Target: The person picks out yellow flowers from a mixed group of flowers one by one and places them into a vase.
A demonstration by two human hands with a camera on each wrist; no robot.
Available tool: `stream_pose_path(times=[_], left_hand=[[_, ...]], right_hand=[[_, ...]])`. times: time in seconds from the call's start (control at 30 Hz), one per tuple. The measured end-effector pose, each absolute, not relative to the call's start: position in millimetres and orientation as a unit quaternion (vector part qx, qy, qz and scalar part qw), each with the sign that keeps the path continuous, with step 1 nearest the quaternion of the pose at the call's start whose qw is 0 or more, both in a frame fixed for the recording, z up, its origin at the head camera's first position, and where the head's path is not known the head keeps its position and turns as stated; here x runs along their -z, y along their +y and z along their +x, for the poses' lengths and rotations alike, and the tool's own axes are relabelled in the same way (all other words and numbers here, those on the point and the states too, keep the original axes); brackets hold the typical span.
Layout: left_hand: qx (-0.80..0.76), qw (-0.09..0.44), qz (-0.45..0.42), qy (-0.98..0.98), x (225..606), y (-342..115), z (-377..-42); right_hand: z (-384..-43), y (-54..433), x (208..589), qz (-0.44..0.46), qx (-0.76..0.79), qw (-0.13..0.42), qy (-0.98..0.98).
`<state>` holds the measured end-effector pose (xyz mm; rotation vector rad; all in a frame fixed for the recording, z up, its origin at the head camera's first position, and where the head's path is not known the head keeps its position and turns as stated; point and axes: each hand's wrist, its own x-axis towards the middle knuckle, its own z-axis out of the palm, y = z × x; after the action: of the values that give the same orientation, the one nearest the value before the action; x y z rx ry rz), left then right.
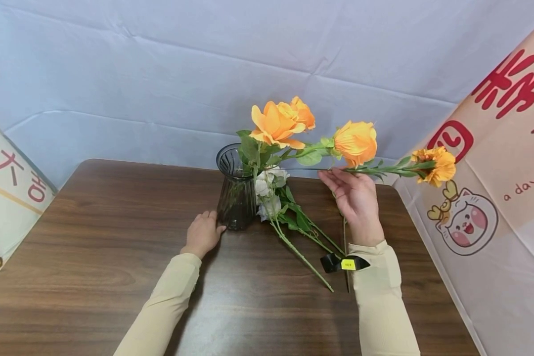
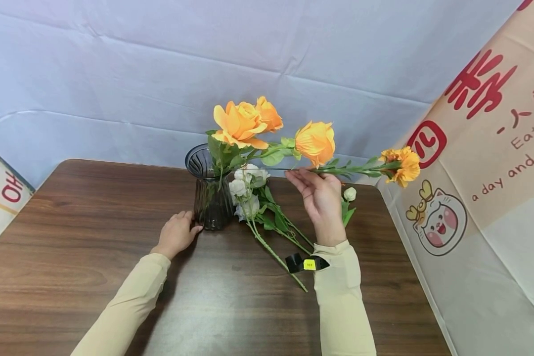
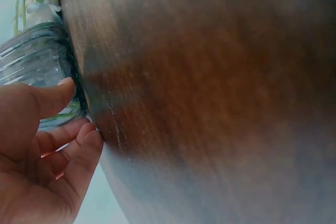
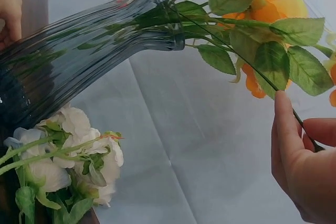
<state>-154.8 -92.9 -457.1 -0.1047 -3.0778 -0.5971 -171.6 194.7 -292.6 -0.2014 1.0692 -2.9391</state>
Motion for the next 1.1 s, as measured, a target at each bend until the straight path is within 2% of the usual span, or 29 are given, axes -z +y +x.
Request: stream_pose_path(times=[0.33,0.53,1.1], left_hand=[[0.189,0.000,-0.030,-0.982,457,-92,-156],[0.190,-0.002,-0.031,-0.981,457,-93,-156],[0.194,-0.009,-0.033,-0.980,458,-93,-155]], right_hand=[[-171,183,287,-0.086,0.908,-0.031,0.408],[-168,174,288,-0.104,0.893,-0.028,0.436],[-172,164,288,-0.071,0.855,-0.027,0.512]])
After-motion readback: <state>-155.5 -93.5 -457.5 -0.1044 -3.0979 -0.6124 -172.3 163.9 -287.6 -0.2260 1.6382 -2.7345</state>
